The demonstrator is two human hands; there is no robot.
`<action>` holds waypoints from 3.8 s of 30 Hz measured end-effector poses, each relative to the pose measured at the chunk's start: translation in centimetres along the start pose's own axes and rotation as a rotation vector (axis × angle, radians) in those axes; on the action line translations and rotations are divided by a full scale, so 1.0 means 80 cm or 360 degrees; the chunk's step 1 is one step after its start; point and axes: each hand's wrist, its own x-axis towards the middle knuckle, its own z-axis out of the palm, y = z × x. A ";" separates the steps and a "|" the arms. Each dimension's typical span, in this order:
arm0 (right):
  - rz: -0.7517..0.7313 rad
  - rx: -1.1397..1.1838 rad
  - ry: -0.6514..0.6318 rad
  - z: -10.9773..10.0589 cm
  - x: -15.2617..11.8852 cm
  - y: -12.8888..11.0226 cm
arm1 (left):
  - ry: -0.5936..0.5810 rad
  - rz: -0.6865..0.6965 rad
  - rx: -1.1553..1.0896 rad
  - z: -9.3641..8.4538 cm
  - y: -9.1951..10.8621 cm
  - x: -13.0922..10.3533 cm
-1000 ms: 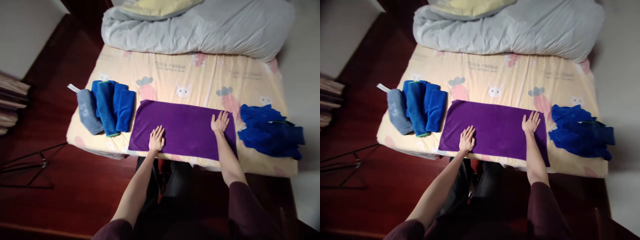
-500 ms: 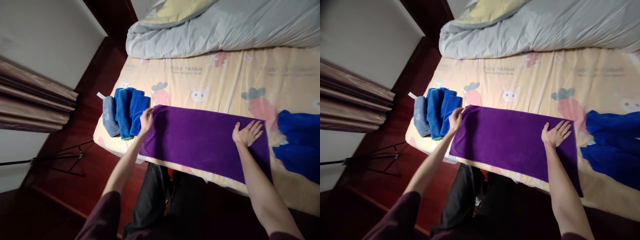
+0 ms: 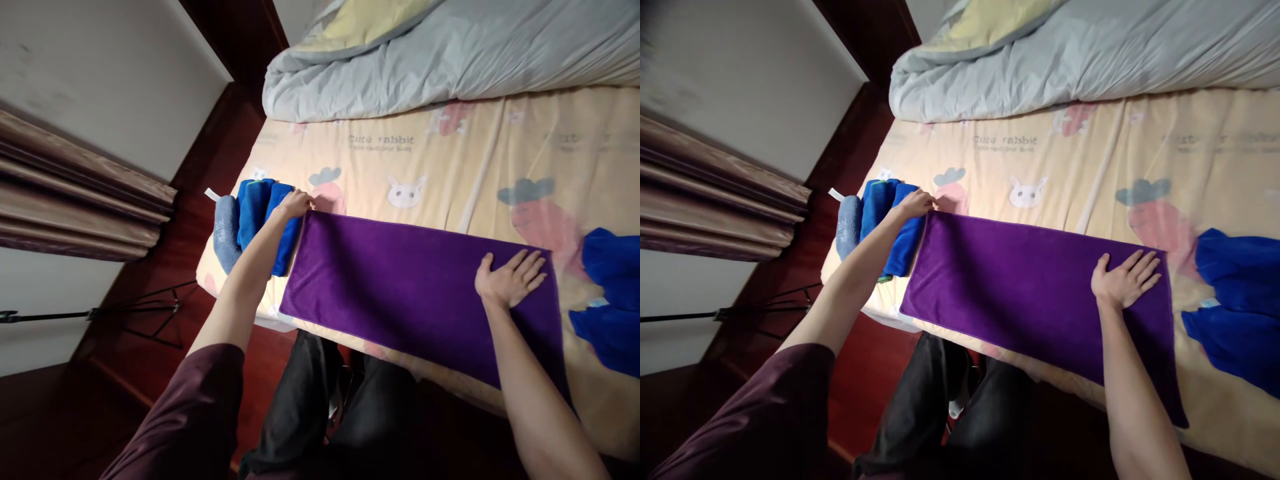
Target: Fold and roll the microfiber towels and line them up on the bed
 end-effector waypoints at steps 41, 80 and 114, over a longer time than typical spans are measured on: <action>-0.0569 -0.0251 -0.0634 -0.121 -0.093 0.105 | 0.0528 -0.0040 -0.0483 0.204 0.105 -0.306; 0.1177 0.2544 -0.0971 -0.159 -0.458 -0.104 | -0.0024 -0.0388 -0.0373 0.341 0.165 -0.572; 0.1794 0.2717 -0.0757 -0.066 -0.434 -0.120 | 0.0044 0.0399 -0.0312 0.101 0.368 -0.035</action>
